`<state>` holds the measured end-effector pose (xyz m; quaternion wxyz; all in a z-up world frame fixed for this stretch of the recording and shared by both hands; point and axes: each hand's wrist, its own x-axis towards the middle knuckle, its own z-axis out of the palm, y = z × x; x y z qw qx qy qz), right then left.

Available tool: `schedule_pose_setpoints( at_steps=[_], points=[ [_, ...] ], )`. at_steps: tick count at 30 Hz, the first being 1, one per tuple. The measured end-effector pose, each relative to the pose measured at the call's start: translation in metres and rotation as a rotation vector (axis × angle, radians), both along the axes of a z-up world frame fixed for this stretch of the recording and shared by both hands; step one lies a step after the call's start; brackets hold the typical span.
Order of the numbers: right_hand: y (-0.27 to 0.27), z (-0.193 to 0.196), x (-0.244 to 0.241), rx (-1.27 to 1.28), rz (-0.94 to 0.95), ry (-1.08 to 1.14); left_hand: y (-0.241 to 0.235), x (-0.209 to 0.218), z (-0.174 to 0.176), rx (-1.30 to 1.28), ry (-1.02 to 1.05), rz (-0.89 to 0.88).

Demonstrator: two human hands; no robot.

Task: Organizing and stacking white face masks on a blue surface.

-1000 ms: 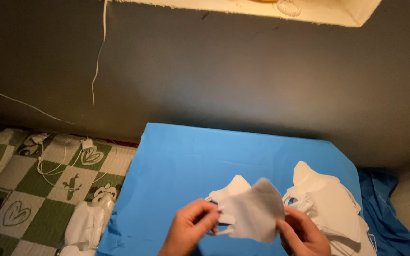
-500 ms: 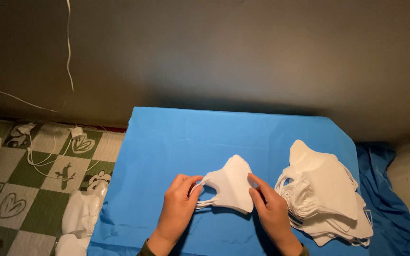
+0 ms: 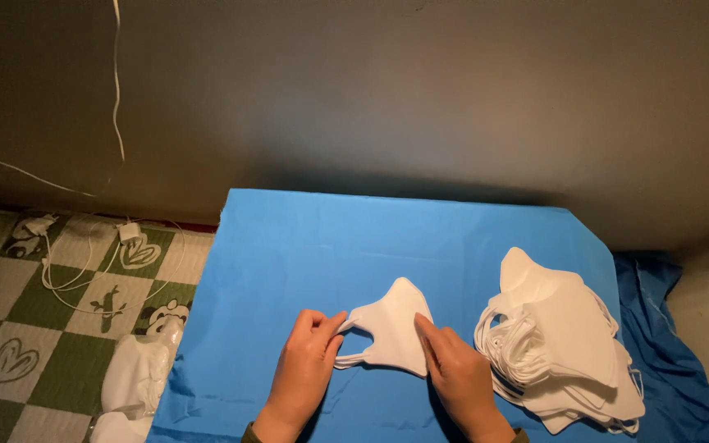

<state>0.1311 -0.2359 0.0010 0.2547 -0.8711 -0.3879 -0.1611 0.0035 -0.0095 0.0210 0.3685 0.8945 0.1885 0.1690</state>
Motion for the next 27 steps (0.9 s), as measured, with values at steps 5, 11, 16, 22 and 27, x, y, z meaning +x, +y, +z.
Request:
schedule_pose_setpoints(
  at_steps=[5, 11, 16, 22, 27],
  points=[
    [-0.004, -0.016, 0.0, -0.098, -0.037, -0.107, 0.002, -0.002, 0.002, 0.132, -0.032, -0.056],
    [-0.003, -0.029, 0.004, -0.131, -0.083, -0.237, 0.006, 0.002, -0.013, 0.171, -0.107, -0.034],
    [-0.017, 0.009, -0.004, -0.068, -0.105, -0.017, 0.008, 0.003, -0.023, 0.133, -0.123, -0.019],
    [-0.12, 0.034, 0.053, -0.138, -0.459, 0.688, 0.008, 0.002, -0.013, -0.002, -0.098, 0.028],
    [-0.211, -0.017, 0.093, 0.0, -0.574, -0.089, 0.005, 0.004, -0.013, 0.013, -0.047, 0.036]
  ],
)
